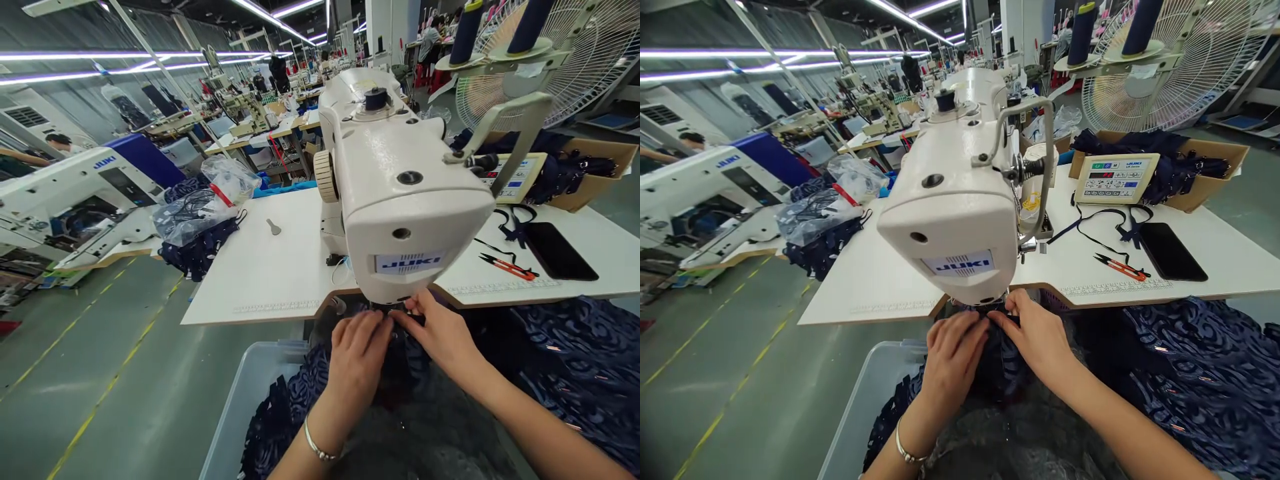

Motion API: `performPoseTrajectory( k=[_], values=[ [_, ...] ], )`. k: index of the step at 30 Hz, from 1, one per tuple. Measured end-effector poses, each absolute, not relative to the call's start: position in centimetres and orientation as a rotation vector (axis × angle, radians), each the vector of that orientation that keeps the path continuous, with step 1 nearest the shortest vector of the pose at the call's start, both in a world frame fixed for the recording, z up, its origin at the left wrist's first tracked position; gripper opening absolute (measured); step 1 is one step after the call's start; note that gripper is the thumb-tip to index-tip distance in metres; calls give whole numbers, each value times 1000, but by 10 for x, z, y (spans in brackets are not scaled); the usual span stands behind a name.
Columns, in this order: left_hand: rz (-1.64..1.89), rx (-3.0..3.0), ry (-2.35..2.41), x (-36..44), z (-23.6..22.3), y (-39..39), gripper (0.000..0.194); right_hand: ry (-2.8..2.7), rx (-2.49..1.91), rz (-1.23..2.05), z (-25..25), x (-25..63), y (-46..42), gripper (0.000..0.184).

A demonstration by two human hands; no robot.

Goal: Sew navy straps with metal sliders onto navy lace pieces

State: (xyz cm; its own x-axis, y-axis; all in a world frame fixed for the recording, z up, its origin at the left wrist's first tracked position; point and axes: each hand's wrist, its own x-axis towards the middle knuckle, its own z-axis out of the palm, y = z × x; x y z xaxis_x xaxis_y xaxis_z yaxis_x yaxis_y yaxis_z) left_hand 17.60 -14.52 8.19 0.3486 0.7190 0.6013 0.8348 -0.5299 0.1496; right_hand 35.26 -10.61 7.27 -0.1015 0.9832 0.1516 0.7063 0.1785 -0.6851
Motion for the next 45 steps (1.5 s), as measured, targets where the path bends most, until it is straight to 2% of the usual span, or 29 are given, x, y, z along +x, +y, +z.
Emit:
performPoseTrajectory(
  k=[6,29,36,45],
  values=[
    [-751,-2493,-1397,186,77,-151,31,-1742,-1482,926,66,362,-101,22],
    [-586,-2364,-1481,201,74,-147,34,-1753,-1504,804,57,366,-88,18],
    [-565,-2379,-1505,200,82,-148,32,-1959,-1411,847,60,410,-84,26],
    [-580,-2389,-1461,200,83,-143,32,-2090,-1563,960,48,475,-94,34]
  ],
)
